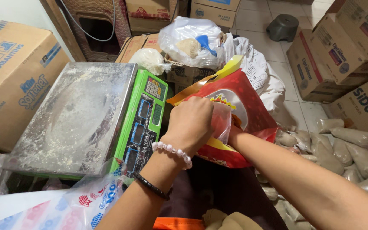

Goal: The person scoops dried orange slices from a large red bag into small clear plastic bags, weighs each filled bag on a digital scale, and ties the bags closed. The process is repeated for multiple bags.

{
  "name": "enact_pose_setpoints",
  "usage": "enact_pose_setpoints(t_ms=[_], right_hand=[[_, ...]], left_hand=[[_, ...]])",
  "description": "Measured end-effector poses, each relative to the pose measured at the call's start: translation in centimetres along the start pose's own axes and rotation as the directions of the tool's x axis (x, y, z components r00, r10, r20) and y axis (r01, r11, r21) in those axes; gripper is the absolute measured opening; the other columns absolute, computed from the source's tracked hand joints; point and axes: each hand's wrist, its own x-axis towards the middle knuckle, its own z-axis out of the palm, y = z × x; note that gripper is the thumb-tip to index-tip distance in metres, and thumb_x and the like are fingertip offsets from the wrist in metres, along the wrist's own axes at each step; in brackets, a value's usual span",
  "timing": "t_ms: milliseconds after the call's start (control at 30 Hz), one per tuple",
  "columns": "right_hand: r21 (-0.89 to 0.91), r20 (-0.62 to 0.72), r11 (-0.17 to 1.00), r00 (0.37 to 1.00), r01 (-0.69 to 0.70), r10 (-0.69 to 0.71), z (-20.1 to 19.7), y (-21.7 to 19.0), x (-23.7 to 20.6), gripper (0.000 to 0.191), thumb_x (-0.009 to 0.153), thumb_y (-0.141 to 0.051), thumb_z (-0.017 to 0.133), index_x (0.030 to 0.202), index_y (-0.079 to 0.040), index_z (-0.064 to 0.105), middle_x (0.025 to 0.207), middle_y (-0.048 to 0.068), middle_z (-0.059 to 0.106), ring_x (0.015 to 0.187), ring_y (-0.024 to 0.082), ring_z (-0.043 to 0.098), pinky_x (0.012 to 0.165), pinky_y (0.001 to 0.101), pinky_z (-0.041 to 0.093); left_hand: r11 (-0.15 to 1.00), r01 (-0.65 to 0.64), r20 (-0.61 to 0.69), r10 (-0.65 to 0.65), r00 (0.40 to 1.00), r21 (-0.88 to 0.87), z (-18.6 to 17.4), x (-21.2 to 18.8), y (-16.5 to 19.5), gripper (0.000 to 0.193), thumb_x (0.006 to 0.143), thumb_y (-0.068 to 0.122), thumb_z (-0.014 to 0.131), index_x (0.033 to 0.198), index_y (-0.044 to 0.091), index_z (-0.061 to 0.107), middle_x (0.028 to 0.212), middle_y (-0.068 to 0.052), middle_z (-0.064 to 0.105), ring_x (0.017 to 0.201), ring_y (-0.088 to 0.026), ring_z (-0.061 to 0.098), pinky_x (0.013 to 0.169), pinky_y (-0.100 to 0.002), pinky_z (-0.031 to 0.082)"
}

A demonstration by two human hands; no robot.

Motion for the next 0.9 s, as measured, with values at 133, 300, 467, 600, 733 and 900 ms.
enact_pose_setpoints(t_ms=[133, 300, 467, 600, 733, 900], right_hand=[[0.006, -0.02, 1.0, 1.0, -0.013, 0.014, 0.2, 0.2, 0.0, 0.021, 0.091, -0.019, 0.065, 0.109, -0.011, 0.07, 0.113, 0.01, 0.07, 0.112, 0.027, 0.064, 0.091, 0.0375, 0.049], [0.016, -0.048, 0.999, 0.998, -0.038, 0.039, 0.6, 0.6, -0.4, 0.018, 0.092, -0.018, 0.064, 0.107, -0.01, 0.071, 0.11, 0.01, 0.071, 0.11, 0.027, 0.065, 0.09, 0.0371, 0.05], [0.018, -0.068, 0.998, 0.996, -0.062, 0.063, 1.1, 1.5, -0.7, 0.015, 0.093, -0.016, 0.063, 0.105, -0.01, 0.071, 0.108, 0.01, 0.072, 0.108, 0.027, 0.066, 0.088, 0.0367, 0.051], [0.06, -0.059, 0.993, 0.993, -0.103, 0.107, 1.2, 2.3, -0.3, 0.014, 0.096, -0.016, 0.061, 0.104, -0.011, 0.072, 0.109, 0.008, 0.072, 0.11, 0.025, 0.067, 0.089, 0.0347, 0.052], [0.131, -0.107, 0.991, 0.993, -0.027, 0.041, 1.0, 2.5, -0.4, 0.017, 0.094, -0.017, 0.064, 0.107, -0.009, 0.071, 0.111, 0.01, 0.072, 0.11, 0.026, 0.068, 0.09, 0.0343, 0.052], [0.077, -0.085, 0.996, 0.996, -0.034, 0.04, 0.5, 2.6, -0.8, 0.021, 0.092, -0.017, 0.063, 0.109, -0.008, 0.07, 0.11, 0.01, 0.073, 0.107, 0.026, 0.068, 0.089, 0.0347, 0.052]], left_hand=[[1.0, -0.019, -0.043, 0.019, 0.999, -0.001, 0.0, -0.1, 0.0, 0.011, 0.075, 0.005, 0.064, 0.082, 0.001, 0.072, 0.09, -0.024, 0.072, 0.086, -0.042, 0.071, 0.076, -0.051, 0.058], [1.0, -0.017, -0.014, 0.017, 1.0, -0.009, 0.5, 0.1, 0.0, 0.011, 0.079, 0.004, 0.062, 0.083, 0.001, 0.071, 0.091, -0.024, 0.071, 0.086, -0.042, 0.071, 0.076, -0.052, 0.057], [1.0, 0.004, 0.012, -0.004, 1.0, -0.005, 1.0, 0.2, 0.3, 0.011, 0.077, 0.004, 0.063, 0.084, 0.0, 0.071, 0.091, -0.023, 0.072, 0.087, -0.041, 0.072, 0.076, -0.05, 0.057], [1.0, 0.016, 0.006, -0.016, 1.0, 0.011, 1.0, 0.5, 0.2, 0.012, 0.076, 0.004, 0.064, 0.085, 0.002, 0.072, 0.09, -0.024, 0.072, 0.087, -0.042, 0.072, 0.077, -0.05, 0.057], [1.0, 0.009, -0.006, -0.009, 1.0, 0.02, 1.1, 0.6, 0.0, 0.012, 0.076, 0.005, 0.064, 0.084, 0.001, 0.072, 0.09, -0.024, 0.072, 0.087, -0.042, 0.071, 0.079, -0.051, 0.057], [1.0, 0.019, 0.007, -0.019, 1.0, 0.01, 1.4, 0.7, -0.1, 0.012, 0.079, 0.006, 0.062, 0.085, 0.002, 0.072, 0.091, -0.023, 0.072, 0.088, -0.041, 0.072, 0.079, -0.051, 0.056]])
